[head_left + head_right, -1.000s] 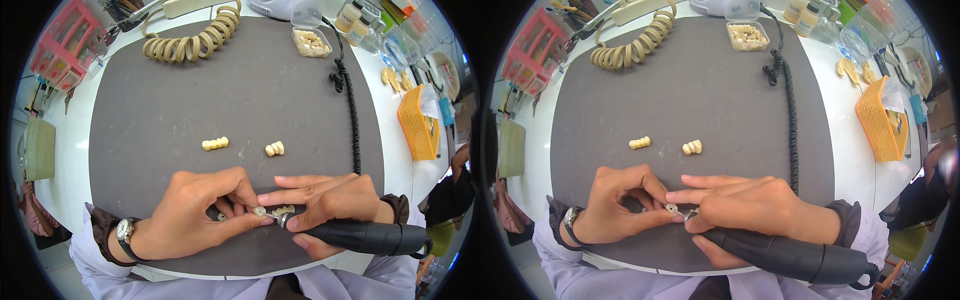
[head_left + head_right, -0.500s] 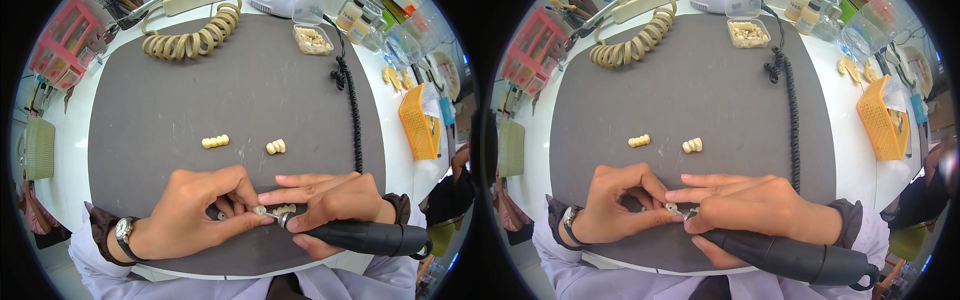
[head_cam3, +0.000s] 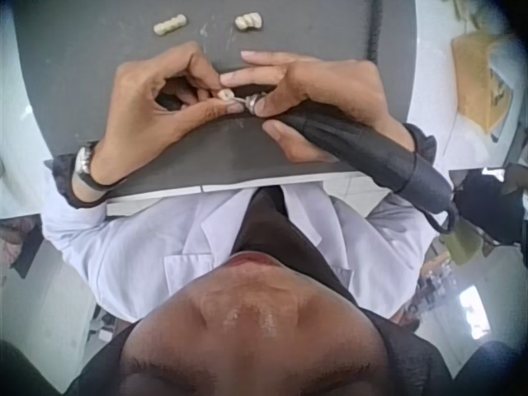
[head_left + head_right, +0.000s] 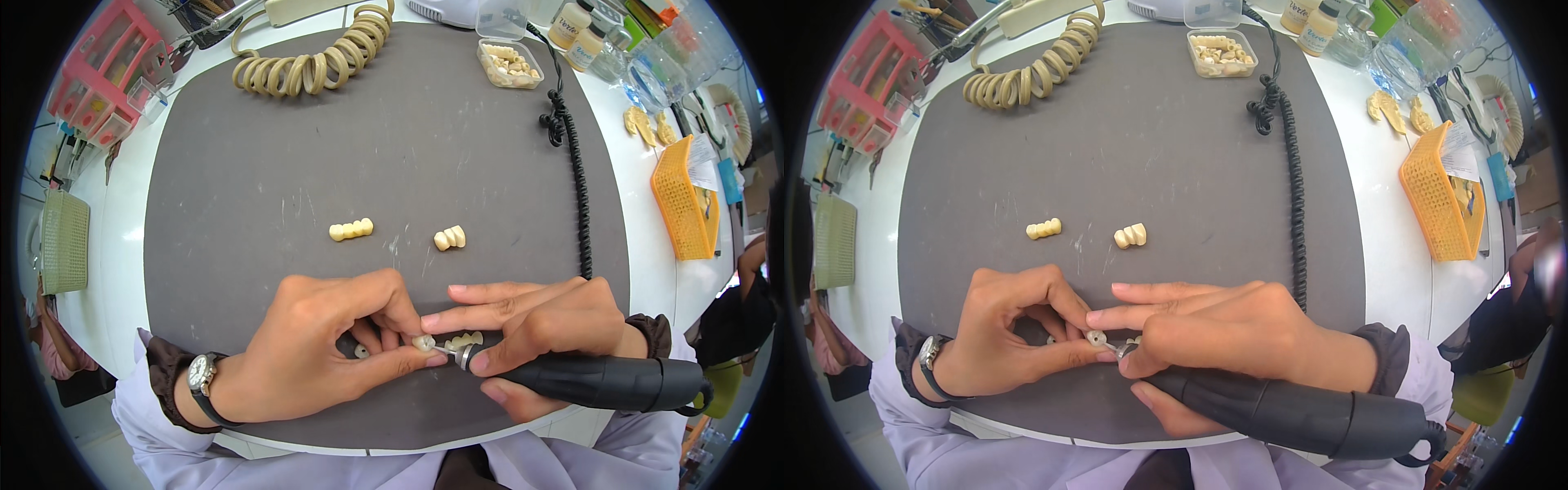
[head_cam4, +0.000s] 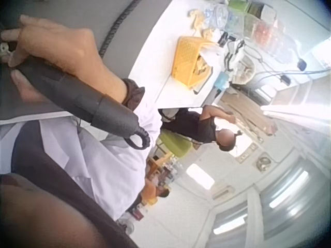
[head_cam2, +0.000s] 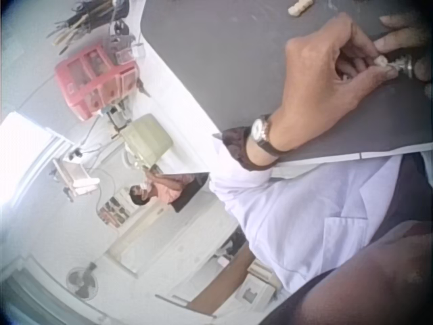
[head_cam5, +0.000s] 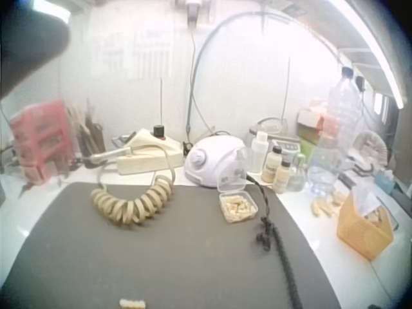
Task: The person uses a rotary tool to polish a dental bridge by hand, moving the bridge against the rotating tip to finish the prosthetic surfaces.
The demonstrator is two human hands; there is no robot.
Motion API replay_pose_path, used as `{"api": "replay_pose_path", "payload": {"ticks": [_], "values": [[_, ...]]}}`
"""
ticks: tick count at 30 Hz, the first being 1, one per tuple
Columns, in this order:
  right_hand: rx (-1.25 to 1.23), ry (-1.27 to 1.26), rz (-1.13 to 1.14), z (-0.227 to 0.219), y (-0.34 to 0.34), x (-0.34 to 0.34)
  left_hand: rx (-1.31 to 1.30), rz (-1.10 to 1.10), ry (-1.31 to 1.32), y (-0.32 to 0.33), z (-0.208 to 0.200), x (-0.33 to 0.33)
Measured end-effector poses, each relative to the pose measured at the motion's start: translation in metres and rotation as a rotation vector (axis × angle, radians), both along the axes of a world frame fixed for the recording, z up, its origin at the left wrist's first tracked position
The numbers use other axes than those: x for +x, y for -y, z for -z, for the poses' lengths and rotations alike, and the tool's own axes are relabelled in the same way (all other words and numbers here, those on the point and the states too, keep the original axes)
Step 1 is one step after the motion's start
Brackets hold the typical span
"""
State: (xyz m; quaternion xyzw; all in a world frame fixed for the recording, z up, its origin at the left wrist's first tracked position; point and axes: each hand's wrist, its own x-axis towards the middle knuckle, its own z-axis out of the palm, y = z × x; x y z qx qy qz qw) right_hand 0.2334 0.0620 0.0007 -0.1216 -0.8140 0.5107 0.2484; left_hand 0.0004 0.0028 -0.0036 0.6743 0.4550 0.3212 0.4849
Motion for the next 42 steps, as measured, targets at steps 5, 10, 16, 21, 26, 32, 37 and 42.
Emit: {"api": "replay_pose_path", "payload": {"ticks": [5,10,16,21,26,32,37,42], "values": [[0.014,0.011,-0.005,-0.0016,-0.0006,0.0006,0.007,0.005,-0.006,-0.0013,-0.0018,-0.0002],[-0.009,-0.003,0.013,-0.0009,0.0009,-0.0001,0.015,0.006,0.002,-0.0010,-0.0004,-0.0004],[-0.001,-0.005,0.034,-0.0012,0.0028,-0.0016,0.016,-0.001,0.000,-0.0005,-0.0001,-0.0003],[0.028,-0.012,-0.013,0.0004,0.0004,0.0011,0.006,0.009,-0.017,-0.0005,-0.0014,-0.0005],[0.011,-0.025,0.031,0.0005,0.0024,-0.0016,-0.014,0.002,-0.017,-0.0013,-0.0019,-0.0008],[-0.001,-0.038,0.030,0.0028,0.0021,-0.0004,-0.006,0.007,-0.012,-0.0004,-0.0029,0.0001],[0.020,-0.025,-0.006,0.0008,-0.0009,0.0007,0.001,0.011,-0.011,-0.0013,-0.0029,-0.0004],[0.036,-0.072,0.049,0.0021,0.0009,-0.0011,-0.015,0.003,-0.004,-0.0004,-0.0027,0.0002]]}}
